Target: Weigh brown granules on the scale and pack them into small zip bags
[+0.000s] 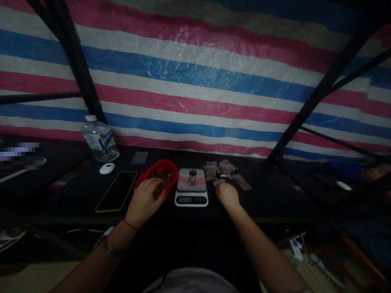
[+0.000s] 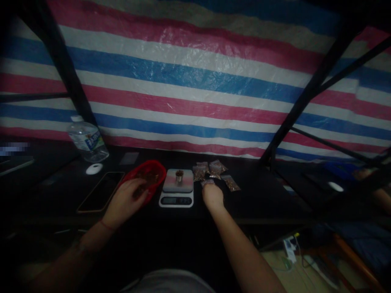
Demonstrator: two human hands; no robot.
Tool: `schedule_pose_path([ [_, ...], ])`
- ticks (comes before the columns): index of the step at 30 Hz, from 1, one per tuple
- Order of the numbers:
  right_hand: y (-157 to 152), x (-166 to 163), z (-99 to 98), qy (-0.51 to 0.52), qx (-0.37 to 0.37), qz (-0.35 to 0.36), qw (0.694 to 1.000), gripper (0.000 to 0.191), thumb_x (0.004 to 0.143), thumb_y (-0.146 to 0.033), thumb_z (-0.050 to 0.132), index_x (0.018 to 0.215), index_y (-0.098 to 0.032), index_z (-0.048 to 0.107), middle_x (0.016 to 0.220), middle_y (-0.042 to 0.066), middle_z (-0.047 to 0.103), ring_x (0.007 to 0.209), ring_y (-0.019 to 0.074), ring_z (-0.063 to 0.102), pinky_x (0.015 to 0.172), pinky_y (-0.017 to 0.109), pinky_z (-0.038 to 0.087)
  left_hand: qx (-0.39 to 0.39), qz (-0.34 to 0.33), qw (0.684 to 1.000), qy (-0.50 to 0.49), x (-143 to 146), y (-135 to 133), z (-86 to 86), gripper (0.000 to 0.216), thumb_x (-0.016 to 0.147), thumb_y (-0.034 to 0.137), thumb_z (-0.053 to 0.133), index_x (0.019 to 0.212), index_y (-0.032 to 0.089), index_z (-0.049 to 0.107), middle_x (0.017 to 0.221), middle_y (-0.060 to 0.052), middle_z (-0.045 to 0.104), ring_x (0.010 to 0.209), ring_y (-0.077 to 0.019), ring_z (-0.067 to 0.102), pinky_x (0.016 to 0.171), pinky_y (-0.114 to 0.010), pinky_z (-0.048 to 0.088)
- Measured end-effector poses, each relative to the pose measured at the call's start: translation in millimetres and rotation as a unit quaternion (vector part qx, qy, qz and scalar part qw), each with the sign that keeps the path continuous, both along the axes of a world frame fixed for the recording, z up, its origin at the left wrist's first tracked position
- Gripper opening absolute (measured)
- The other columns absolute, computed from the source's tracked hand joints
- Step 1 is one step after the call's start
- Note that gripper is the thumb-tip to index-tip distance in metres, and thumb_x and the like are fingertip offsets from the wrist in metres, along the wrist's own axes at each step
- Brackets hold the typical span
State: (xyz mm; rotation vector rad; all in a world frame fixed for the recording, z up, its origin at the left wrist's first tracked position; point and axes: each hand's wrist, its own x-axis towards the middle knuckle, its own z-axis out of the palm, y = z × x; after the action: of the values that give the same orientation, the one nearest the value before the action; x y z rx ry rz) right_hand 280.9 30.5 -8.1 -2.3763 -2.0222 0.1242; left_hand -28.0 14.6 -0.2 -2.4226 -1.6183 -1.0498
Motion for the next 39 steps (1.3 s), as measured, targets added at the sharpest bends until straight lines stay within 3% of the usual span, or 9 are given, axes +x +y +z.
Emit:
schedule_pose_path([
  [5,-5,1,3.1,-0.023,0.035,0.026,0.999,0.032,0.084,-0.031,0.052,0.106,-0.011,0.064,0.111,0.020,0.063,0.108,0.0288,0.058,0.087,0.035,0.045,-0.026,-0.013,0.999,0.030,1,-4,6.2,0.030,0.082,0.036,0.053,0.105,0.019,0.061,0.110,-0.010,0.066,0.105,-0.0256,0.058,0.096,-0.040,0.043],
  [8,-6,3,3.2,-0.022,-0.010,-0.001,1.000,0.028,0.085,-0.027,0.049,0.101,-0.010,0.066,0.103,0.021,0.066,0.099,0.0291,0.063,0.082,0.036,0.047,-0.071,-0.024,0.995,0.067,-2,-2,3.7,0.038,0.078,0.038,0.056,0.111,0.020,0.061,0.115,-0.010,0.064,0.107,-0.0271,0.057,0.096,-0.041,0.043],
  [12,-5,4,3.9,-0.015,-0.040,-0.026,0.999,0.028,0.087,-0.015,0.043,0.099,-0.010,0.068,0.100,0.022,0.067,0.093,0.0267,0.066,0.079,0.035,0.048,-0.103,-0.020,0.991,0.089,-7,3,-8.7,0.047,0.074,0.040,0.060,0.118,0.022,0.059,0.127,-0.011,0.058,0.115,-0.0293,0.053,0.100,-0.043,0.040],
  [17,-4,6,7.7,-0.009,-0.027,-0.033,0.999,0.029,0.087,-0.024,0.046,0.101,-0.014,0.069,0.101,0.019,0.068,0.094,0.0288,0.066,0.079,0.038,0.048,-0.153,0.026,0.981,0.117,-11,12,-30.0,0.058,0.072,0.041,0.062,0.127,0.022,0.053,0.140,-0.014,0.047,0.127,-0.0344,0.042,0.103,-0.051,0.035],
  [22,-3,14,16.7,0.016,-0.027,-0.023,0.999,0.032,0.088,-0.029,0.044,0.096,-0.013,0.070,0.096,0.018,0.069,0.094,0.0280,0.066,0.079,0.035,0.048,-0.147,0.063,0.980,0.122,-12,20,-40.1,0.056,0.078,0.040,0.056,0.129,0.018,0.051,0.138,-0.016,0.048,0.125,-0.0355,0.044,0.100,-0.052,0.036],
  [26,-9,25,40.3,0.021,0.052,-0.034,0.998,0.031,0.088,-0.026,0.042,0.095,-0.015,0.070,0.094,0.017,0.070,0.089,0.0257,0.066,0.078,0.032,0.046,-0.111,0.067,0.988,0.087,-12,18,-28.5,0.064,0.073,0.047,0.063,0.131,0.022,0.049,0.139,-0.015,0.046,0.126,-0.0364,0.042,0.101,-0.055,0.032],
  [31,-26,10,74.8,0.220,0.165,0.139,0.951,0.027,0.087,-0.028,0.044,0.091,-0.018,0.068,0.090,0.007,0.070,0.082,0.0186,0.064,0.074,0.026,0.045,-0.008,-0.065,0.998,-0.012,0,-8,11.5,0.040,0.083,0.038,0.054,0.120,0.023,0.056,0.129,-0.010,0.055,0.123,-0.0276,0.047,0.105,-0.046,0.035],
  [35,-40,-30,81.9,0.368,0.056,0.284,0.884,0.022,0.085,-0.028,0.049,0.082,-0.018,0.069,0.076,0.002,0.068,0.069,0.0145,0.060,0.063,0.022,0.043,-0.111,-0.183,0.969,-0.123,17,-36,28.4,0.038,0.085,0.035,0.053,0.121,0.022,0.055,0.112,-0.009,0.065,0.101,-0.0218,0.060,0.092,-0.037,0.047],
  [39,-44,-57,81.3,0.409,-0.036,0.330,0.850,0.018,0.081,-0.027,0.055,0.080,-0.018,0.071,0.069,0.000,0.066,0.063,0.0124,0.057,0.058,0.020,0.040,-0.289,-0.241,0.885,-0.273,29,-45,24.3,0.040,0.084,0.037,0.052,0.119,0.019,0.056,0.101,-0.008,0.066,0.074,-0.0155,0.062,0.069,-0.030,0.053],
])
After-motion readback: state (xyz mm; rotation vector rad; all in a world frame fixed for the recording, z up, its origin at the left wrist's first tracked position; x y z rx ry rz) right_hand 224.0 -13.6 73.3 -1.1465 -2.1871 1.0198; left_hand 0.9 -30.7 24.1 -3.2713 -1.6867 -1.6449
